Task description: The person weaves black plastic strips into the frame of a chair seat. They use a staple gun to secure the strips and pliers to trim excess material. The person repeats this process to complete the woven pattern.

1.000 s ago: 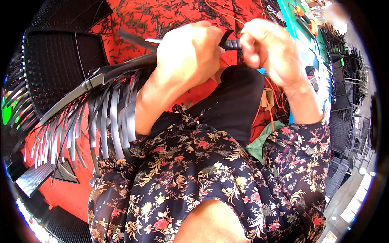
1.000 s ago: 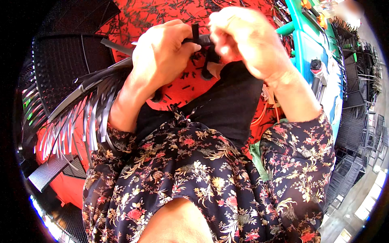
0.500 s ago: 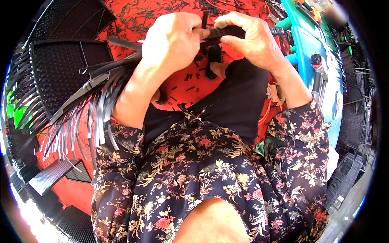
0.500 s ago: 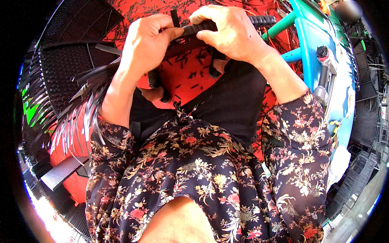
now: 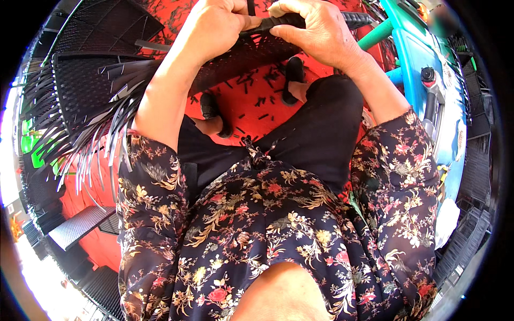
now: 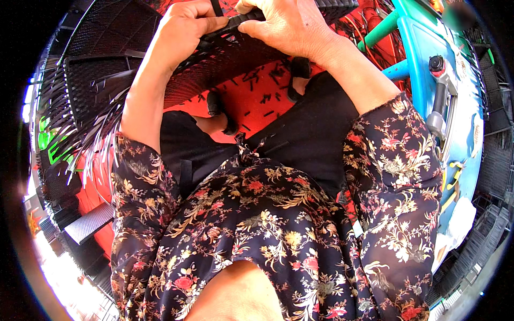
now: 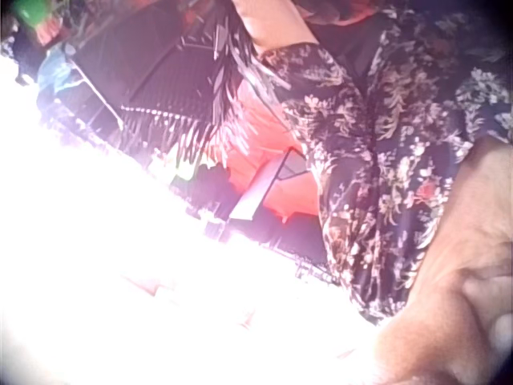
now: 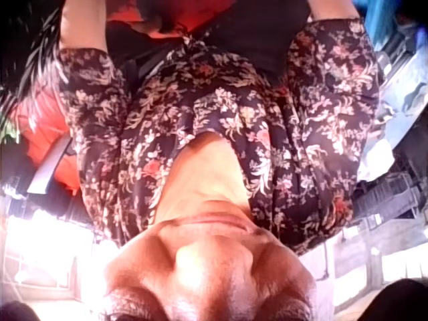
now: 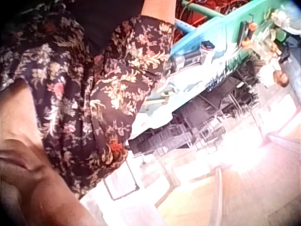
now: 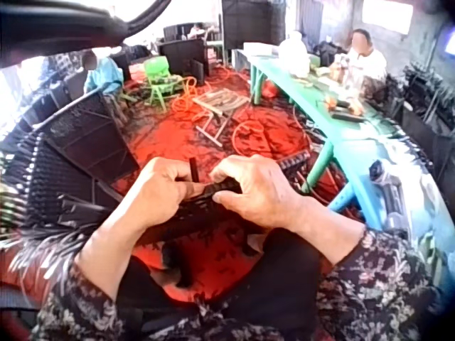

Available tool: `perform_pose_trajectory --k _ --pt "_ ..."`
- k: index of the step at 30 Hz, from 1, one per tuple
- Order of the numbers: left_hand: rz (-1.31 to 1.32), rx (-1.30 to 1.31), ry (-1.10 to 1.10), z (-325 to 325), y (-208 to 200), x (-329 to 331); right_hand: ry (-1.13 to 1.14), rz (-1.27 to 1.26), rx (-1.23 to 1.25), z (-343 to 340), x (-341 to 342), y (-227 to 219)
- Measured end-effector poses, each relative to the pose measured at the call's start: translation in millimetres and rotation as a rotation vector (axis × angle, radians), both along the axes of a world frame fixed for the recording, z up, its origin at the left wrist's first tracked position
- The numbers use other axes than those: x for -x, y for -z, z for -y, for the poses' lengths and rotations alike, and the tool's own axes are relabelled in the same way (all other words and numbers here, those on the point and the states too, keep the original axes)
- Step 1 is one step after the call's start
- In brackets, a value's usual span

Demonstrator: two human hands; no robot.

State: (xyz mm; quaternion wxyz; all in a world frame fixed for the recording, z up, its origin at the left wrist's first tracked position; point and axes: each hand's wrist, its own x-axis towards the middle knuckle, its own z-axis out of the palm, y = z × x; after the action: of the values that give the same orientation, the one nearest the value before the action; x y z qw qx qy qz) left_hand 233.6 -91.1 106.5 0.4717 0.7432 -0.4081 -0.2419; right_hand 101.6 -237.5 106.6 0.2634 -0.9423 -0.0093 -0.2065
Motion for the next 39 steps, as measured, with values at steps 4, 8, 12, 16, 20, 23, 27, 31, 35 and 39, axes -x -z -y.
perform_pose_trajectory --k 4,8,12,16,20,23,27,31,35,39 --pt "0.07 -0.112 -0.001 2 -10 -2 0.024 -0.009 0.047 0 -1 -4" --pt "0.417 -0.002 0.098 7 13 -23 0.011 0.052 0.185 -5 -2 -12" --pt "0.318 0.024 0.099 6 16 -22 0.134 0.299 0.281 11 35 -4" --pt "0.003 -0.041 0.077 5 11 -23 0.752 0.082 0.036 62 140 -21" --pt "0.047 -0.08 0.061 -4 8 -18 1.337 -0.464 0.335 134 245 -35" --pt "0.284 -0.001 0.12 -4 10 -15 1.328 -0.504 0.02 203 326 21" --pt "0.136 0.013 0.123 -5 10 -9 1.374 -0.724 -0.119 213 319 34" --pt "-0.003 -0.034 0.116 0 12 -2 1.346 -0.815 0.184 235 348 49" --pt "0.038 -0.034 0.125 8 19 2 1.179 -0.632 0.23 244 363 34" --pt "0.01 -0.067 0.108 10 30 -6 0.93 -0.236 -0.402 137 261 -45"
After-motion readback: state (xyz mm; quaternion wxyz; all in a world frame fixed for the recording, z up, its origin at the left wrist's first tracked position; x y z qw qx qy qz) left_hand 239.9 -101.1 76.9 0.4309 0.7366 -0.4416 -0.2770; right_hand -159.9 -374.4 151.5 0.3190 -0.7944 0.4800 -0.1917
